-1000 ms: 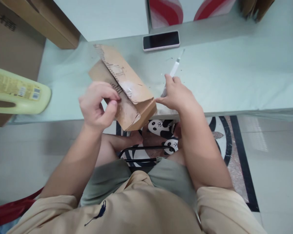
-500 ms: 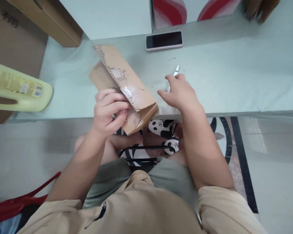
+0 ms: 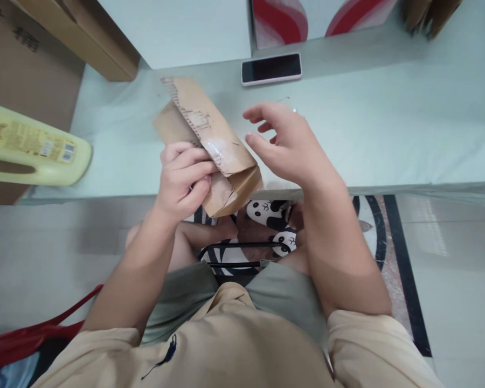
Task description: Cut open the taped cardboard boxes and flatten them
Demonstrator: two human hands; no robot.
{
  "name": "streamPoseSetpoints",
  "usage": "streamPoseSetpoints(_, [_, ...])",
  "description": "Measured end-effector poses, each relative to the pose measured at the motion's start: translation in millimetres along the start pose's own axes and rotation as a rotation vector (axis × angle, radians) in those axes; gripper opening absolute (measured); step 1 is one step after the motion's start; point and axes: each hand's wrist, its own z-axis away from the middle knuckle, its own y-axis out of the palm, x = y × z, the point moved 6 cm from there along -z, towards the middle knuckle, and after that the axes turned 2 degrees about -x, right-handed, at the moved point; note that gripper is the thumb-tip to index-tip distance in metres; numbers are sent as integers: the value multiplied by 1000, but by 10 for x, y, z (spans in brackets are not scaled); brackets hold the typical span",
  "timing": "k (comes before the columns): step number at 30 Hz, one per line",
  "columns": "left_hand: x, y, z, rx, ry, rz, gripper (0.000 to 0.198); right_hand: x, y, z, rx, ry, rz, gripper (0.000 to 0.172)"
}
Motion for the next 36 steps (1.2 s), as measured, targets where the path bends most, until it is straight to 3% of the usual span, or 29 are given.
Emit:
streamPoseSetpoints(13, [26, -27, -77, -36, 25, 11, 26, 37, 13, -1, -4, -23, -35, 32])
streamPoseSetpoints(18, [26, -154, -22, -235, 81, 82, 19, 26, 5, 1, -15, 4, -56, 29])
streamPoseSetpoints(23, [337, -248, 163, -496, -111, 376, 35, 31, 44, 6, 48, 54, -47, 33])
streamPoseSetpoints(28, [657, -392, 313, -831, -193, 815, 29, -13, 134, -5, 135, 100, -26, 39])
streamPoseSetpoints(31, [814, -442, 472, -844, -314, 853, 28, -187, 269, -10, 236, 150, 50, 33])
streamPoseSetpoints(34, [986, -479, 775, -852, -549, 747, 23, -361, 487, 23, 401, 181, 142, 21])
streamPoseSetpoints(36, [1075, -490, 972, -875, -643, 745, 23, -391, 652, 63, 514, 166, 135, 24])
